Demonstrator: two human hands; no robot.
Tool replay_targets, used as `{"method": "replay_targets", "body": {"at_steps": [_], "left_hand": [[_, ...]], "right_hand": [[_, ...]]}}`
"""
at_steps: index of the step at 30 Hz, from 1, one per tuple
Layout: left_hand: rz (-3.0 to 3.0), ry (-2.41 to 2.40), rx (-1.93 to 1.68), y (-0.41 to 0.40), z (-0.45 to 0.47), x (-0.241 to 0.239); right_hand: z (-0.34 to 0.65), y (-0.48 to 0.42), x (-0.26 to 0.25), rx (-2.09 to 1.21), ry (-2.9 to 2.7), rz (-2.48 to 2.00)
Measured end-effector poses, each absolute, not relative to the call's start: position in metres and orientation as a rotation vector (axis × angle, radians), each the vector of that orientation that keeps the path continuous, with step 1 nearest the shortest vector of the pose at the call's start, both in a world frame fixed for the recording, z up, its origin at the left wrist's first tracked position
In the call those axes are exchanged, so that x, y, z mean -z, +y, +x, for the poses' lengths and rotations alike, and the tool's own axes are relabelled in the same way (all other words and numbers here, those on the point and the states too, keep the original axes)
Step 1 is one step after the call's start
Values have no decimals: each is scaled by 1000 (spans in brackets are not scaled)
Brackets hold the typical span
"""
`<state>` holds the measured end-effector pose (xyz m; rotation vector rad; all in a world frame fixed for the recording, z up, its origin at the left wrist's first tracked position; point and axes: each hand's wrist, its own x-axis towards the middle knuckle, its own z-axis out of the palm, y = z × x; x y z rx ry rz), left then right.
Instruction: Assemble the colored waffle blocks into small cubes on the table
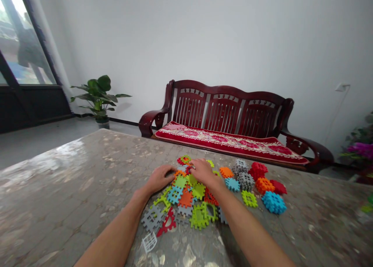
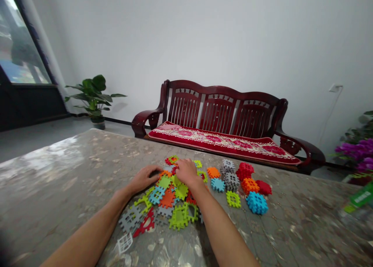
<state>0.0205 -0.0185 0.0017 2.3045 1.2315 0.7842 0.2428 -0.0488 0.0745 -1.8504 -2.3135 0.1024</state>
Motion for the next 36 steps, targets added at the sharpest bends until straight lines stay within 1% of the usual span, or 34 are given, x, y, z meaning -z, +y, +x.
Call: {"method": "replay_targets", "body": {"at_steps": [10,18,29,36], "left_hand": [[2327,1208,-822,-17,19,3],[2346,1204,-842,-21,22,-2],[2277,1323,-857,-18,23,-1],[2279,1300,-881,-17,22,1]], "right_hand": [[236,-31,-70,-152,-2304,-2091],[234,-32,-65,-167,-2241,-2146],[238,-31,-62,-317,-2060,-2049],[245,-23,-60,-598,-1733,-1807]]}}
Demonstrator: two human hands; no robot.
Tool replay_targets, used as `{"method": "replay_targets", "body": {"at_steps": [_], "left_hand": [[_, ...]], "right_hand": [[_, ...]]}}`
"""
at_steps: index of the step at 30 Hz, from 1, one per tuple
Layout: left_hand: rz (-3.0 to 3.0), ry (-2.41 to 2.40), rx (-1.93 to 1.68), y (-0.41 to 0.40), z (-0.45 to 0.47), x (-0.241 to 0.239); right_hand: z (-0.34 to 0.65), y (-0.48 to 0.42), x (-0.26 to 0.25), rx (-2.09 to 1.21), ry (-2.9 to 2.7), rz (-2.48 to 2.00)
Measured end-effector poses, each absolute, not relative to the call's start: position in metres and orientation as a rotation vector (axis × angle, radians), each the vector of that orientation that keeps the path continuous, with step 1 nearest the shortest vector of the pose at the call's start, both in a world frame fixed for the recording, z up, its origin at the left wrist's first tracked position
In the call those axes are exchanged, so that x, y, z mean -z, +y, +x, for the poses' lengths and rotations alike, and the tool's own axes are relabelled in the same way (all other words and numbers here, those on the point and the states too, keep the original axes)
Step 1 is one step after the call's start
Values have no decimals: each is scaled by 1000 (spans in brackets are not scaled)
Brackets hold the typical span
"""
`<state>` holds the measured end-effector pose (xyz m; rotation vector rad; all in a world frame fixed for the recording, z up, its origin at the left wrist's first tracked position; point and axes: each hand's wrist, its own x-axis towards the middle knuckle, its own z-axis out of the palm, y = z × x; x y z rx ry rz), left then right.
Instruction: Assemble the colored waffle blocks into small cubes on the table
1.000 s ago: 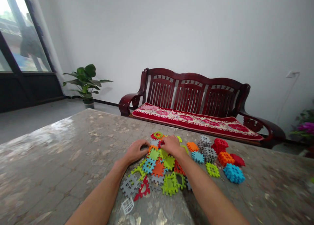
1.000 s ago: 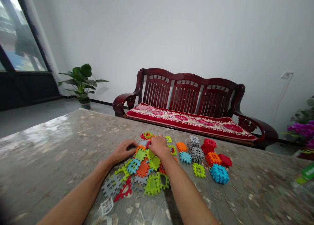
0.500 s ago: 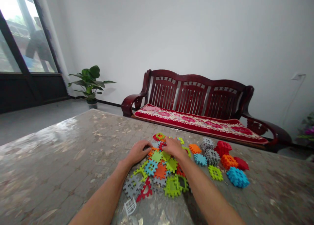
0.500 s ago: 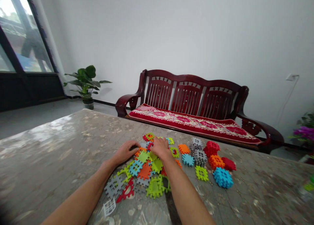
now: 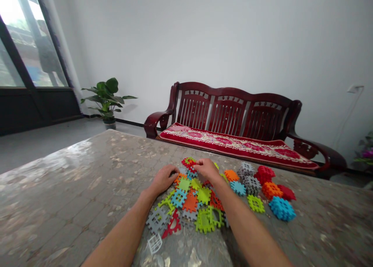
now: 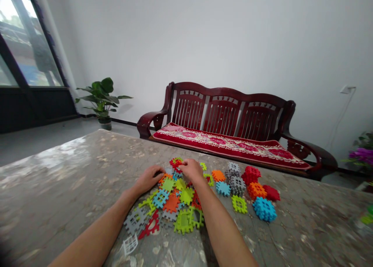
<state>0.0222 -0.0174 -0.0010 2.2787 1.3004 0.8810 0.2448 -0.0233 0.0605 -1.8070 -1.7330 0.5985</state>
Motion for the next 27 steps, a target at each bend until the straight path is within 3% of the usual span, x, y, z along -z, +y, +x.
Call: {"method": "replay_targets", "body": {"at_steps": [6,12,17,27], "left_hand": [[2238,1276,-884,-13,20,5],[2205,1280,-892,-12,20,2],[2196,1279,-868,-15,20,-1],[2169,1282,-880,-17,20,-5]], "right_hand": [[273,-38,-61,-819,-1448,-1595],[308,-70,-43,-823,-1273,-1578],[322,-80,-30,-639,-1499,-1714],[325,-87,-43,-585,-1915,-1788]]}}
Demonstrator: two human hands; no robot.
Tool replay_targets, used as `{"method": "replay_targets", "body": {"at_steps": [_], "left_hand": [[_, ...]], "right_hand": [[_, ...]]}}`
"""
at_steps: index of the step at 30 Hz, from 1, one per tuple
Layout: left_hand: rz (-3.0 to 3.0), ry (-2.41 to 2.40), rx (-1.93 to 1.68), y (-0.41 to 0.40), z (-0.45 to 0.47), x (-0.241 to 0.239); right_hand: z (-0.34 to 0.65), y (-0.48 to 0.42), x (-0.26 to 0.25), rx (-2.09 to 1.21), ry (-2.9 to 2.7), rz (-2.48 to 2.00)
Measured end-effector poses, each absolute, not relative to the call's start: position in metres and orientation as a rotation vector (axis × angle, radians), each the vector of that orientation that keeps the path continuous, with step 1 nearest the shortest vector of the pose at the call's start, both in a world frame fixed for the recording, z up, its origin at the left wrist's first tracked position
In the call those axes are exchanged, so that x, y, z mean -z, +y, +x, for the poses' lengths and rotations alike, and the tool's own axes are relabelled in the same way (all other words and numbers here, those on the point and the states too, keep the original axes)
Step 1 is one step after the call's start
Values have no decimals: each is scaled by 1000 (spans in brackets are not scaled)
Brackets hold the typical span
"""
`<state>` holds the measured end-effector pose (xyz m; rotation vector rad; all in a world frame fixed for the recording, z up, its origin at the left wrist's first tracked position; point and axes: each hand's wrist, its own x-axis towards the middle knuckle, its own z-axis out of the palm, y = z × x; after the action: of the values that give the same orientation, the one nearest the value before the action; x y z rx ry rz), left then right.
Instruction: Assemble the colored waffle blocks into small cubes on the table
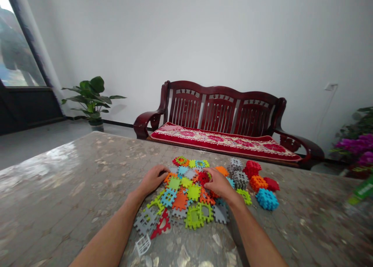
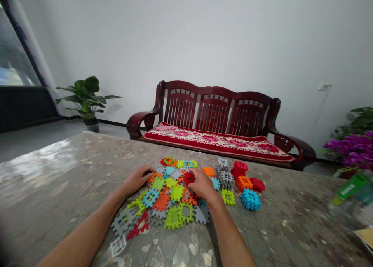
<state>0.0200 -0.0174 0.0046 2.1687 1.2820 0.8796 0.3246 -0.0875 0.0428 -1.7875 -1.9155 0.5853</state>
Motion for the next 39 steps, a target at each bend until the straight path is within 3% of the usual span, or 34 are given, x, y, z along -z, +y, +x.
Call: {"method": "replay_targets", "body": {"at_steps": [10,22,32,39], "left_hand": [[2205,1252,-840,-15,19,-3],[2164,1263,-845,-11,17,3],[2151,1244,-858,-6,14,10],[2122,1246,-845,-4,14,11]], "right_hand": [[324,-94,-63,-462,-2284,-1683],[330,-95,-66,-461,-2140,-1678],[482,-80,-82,0,-1504,-1900],[547,-67,-67,179,-1447,-2173]]}}
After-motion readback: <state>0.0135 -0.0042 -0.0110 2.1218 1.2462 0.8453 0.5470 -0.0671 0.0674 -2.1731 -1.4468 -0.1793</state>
